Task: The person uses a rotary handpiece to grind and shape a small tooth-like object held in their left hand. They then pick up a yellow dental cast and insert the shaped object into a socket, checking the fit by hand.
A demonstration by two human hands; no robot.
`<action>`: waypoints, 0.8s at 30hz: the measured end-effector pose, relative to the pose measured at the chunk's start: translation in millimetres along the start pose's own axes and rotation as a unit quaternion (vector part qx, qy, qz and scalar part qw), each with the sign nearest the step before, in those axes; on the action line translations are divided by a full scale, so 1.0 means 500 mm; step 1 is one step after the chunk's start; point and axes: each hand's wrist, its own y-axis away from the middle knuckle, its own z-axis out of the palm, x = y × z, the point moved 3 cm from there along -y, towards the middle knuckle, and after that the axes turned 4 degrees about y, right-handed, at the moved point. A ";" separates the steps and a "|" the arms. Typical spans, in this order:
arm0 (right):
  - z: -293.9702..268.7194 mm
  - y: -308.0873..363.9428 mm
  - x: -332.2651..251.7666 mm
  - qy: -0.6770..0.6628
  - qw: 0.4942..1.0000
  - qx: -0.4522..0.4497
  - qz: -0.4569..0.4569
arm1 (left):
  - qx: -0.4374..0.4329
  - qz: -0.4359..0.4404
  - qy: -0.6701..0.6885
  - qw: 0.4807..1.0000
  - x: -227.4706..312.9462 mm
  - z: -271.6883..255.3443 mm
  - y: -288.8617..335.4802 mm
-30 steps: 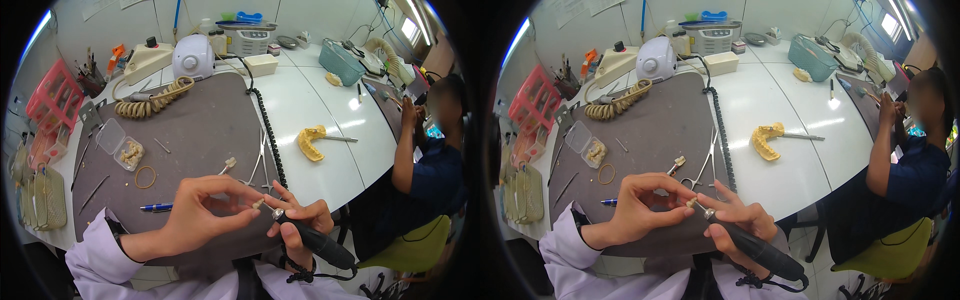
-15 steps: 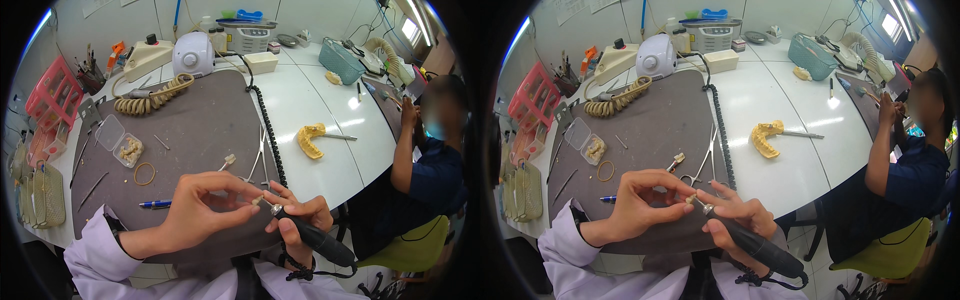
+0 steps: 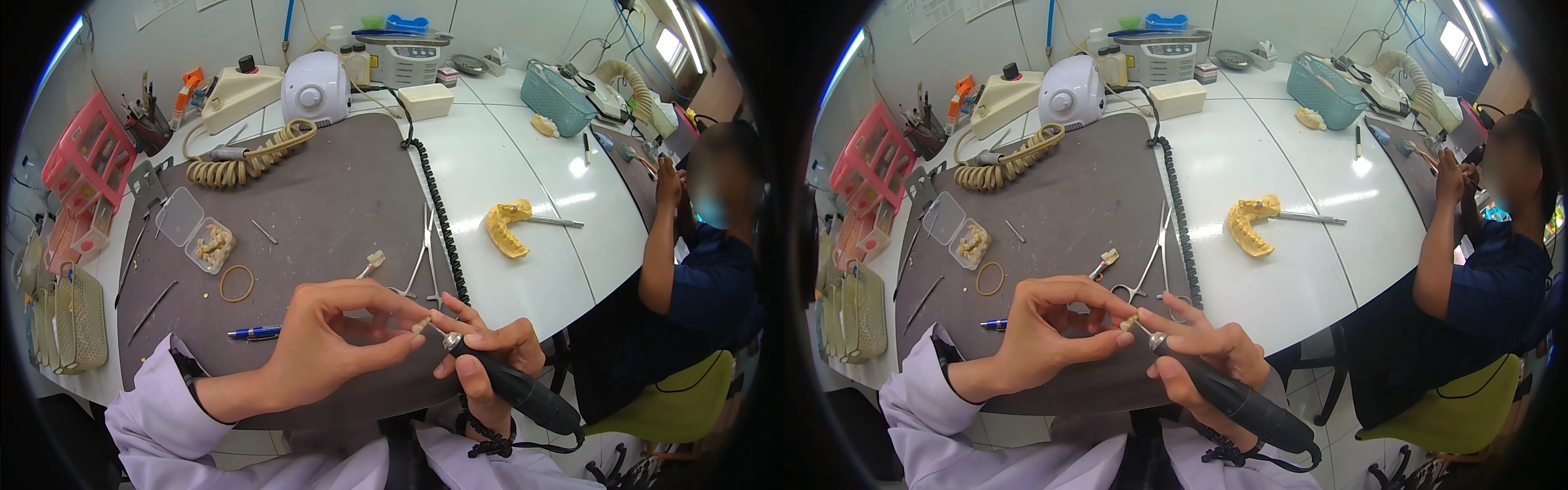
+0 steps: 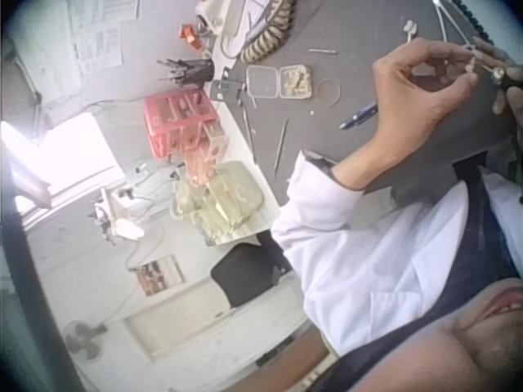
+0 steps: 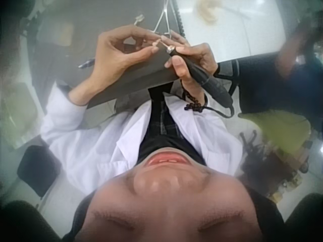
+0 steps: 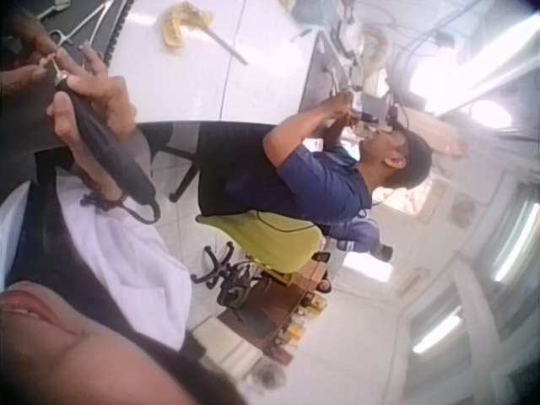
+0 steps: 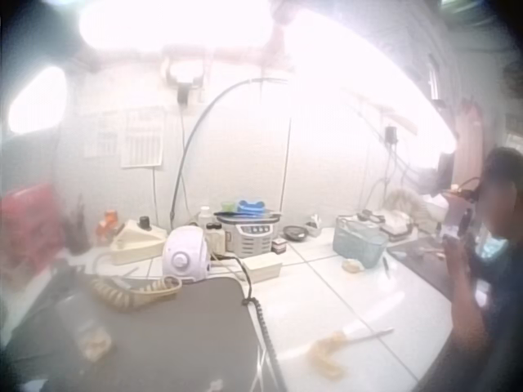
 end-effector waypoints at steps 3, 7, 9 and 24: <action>-0.001 0.001 0.000 -0.001 1.000 0.001 0.001 | -0.001 -0.005 0.001 1.000 0.000 -0.001 0.000; 0.000 0.000 -0.001 -0.002 1.000 0.000 0.002 | -0.001 -0.007 0.003 1.000 0.000 -0.001 0.000; 0.000 -0.001 0.000 -0.004 1.000 0.000 0.001 | 0.001 -0.007 0.002 1.000 -0.001 -0.002 0.000; 0.002 -0.001 0.000 -0.015 1.000 0.006 0.003 | -0.006 -0.011 -0.004 1.000 -0.001 -0.002 0.000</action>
